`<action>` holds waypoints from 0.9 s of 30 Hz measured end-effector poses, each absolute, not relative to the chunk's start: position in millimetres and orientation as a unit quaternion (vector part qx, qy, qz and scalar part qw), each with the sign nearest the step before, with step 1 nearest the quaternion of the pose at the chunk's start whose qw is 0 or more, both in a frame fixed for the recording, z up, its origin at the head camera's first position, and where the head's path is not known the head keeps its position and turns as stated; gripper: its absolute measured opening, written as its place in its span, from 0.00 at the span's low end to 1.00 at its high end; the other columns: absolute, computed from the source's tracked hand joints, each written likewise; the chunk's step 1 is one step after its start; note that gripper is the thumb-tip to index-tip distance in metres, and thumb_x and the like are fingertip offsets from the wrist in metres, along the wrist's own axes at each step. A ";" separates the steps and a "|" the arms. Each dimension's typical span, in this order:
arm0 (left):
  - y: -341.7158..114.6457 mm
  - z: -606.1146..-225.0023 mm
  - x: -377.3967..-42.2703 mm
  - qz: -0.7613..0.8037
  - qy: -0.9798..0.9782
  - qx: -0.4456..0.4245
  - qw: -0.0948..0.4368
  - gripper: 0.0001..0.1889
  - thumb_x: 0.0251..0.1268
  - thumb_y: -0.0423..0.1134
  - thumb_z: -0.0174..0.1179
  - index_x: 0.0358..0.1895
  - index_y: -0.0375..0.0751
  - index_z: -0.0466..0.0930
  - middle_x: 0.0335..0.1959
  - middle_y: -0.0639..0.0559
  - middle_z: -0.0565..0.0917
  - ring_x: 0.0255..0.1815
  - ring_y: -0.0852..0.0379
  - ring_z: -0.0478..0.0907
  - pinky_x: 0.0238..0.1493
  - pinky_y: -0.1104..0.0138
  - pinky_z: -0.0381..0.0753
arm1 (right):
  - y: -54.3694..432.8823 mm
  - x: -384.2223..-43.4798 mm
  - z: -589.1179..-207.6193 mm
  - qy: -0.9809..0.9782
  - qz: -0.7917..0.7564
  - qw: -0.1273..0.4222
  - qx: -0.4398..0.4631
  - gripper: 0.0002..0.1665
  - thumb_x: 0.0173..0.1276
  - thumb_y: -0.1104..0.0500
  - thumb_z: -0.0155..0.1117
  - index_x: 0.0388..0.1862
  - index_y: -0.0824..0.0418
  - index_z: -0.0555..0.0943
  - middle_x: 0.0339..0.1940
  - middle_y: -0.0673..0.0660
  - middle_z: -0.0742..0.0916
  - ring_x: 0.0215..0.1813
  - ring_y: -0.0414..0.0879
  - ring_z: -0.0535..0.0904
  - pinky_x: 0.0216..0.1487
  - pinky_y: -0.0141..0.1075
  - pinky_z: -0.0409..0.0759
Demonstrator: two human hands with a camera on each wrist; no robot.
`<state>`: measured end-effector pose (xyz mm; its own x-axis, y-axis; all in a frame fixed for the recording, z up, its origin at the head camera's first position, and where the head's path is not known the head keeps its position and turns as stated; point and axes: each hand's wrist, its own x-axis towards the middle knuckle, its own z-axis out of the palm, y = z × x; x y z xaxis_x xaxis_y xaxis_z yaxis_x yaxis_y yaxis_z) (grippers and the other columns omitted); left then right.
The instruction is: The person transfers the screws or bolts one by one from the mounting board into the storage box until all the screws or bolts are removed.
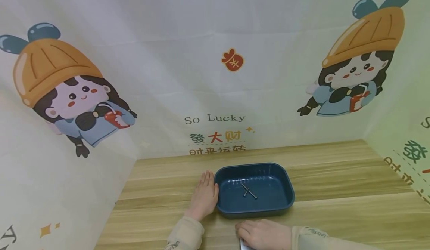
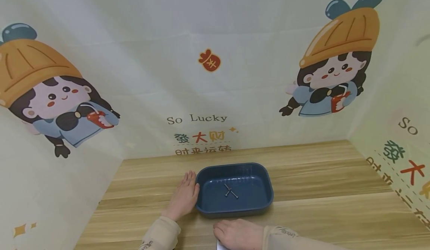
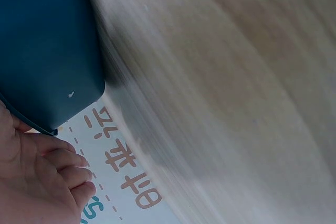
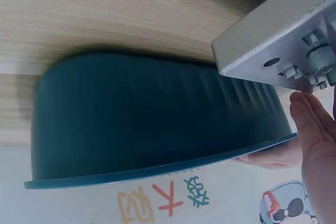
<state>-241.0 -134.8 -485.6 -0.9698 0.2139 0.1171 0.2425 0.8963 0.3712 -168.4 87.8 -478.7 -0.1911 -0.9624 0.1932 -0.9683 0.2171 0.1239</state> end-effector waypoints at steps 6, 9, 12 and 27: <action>-135.0 -485.1 -240.6 -0.199 -0.973 -0.113 0.031 0.28 0.79 0.40 0.39 0.72 0.21 0.58 0.75 0.27 0.58 0.77 0.33 0.54 0.76 0.46 0.57 | 90.2 -167.3 -478.8 -0.770 0.013 0.110 0.628 0.13 0.76 0.56 0.54 0.51 0.63 0.77 0.53 0.57 0.85 0.54 0.41 0.81 0.53 0.24 0.80; -135.1 -485.2 -241.0 -0.203 -0.972 -0.116 0.034 0.28 0.79 0.40 0.39 0.71 0.20 0.58 0.75 0.27 0.58 0.77 0.33 0.54 0.76 0.45 0.57 | 90.3 -167.0 -478.3 -0.769 0.011 0.116 0.628 0.12 0.75 0.57 0.55 0.51 0.63 0.77 0.52 0.57 0.85 0.54 0.40 0.81 0.53 0.24 0.80; -135.1 -485.3 -241.6 -0.201 -0.972 -0.119 0.037 0.28 0.79 0.40 0.39 0.71 0.21 0.58 0.74 0.27 0.59 0.77 0.33 0.54 0.76 0.45 0.57 | 89.2 -167.1 -477.2 -0.771 0.018 0.123 0.625 0.09 0.74 0.59 0.57 0.49 0.62 0.77 0.50 0.55 0.85 0.52 0.39 0.81 0.52 0.23 0.79; -135.7 -488.6 -243.3 -0.191 -0.974 -0.120 0.036 0.28 0.79 0.40 0.39 0.71 0.20 0.58 0.74 0.27 0.59 0.77 0.33 0.54 0.76 0.46 0.57 | 94.1 -167.2 -451.9 -0.800 0.080 0.130 0.580 0.05 0.74 0.60 0.59 0.45 0.57 0.75 0.52 0.52 0.84 0.50 0.36 0.81 0.48 0.21 0.79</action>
<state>-243.3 -135.7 -488.6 -0.9687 0.2198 0.1151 0.2470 0.8980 0.3640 -167.2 94.1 -451.9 -0.2944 -0.9071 0.3009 -0.9488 0.3151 0.0216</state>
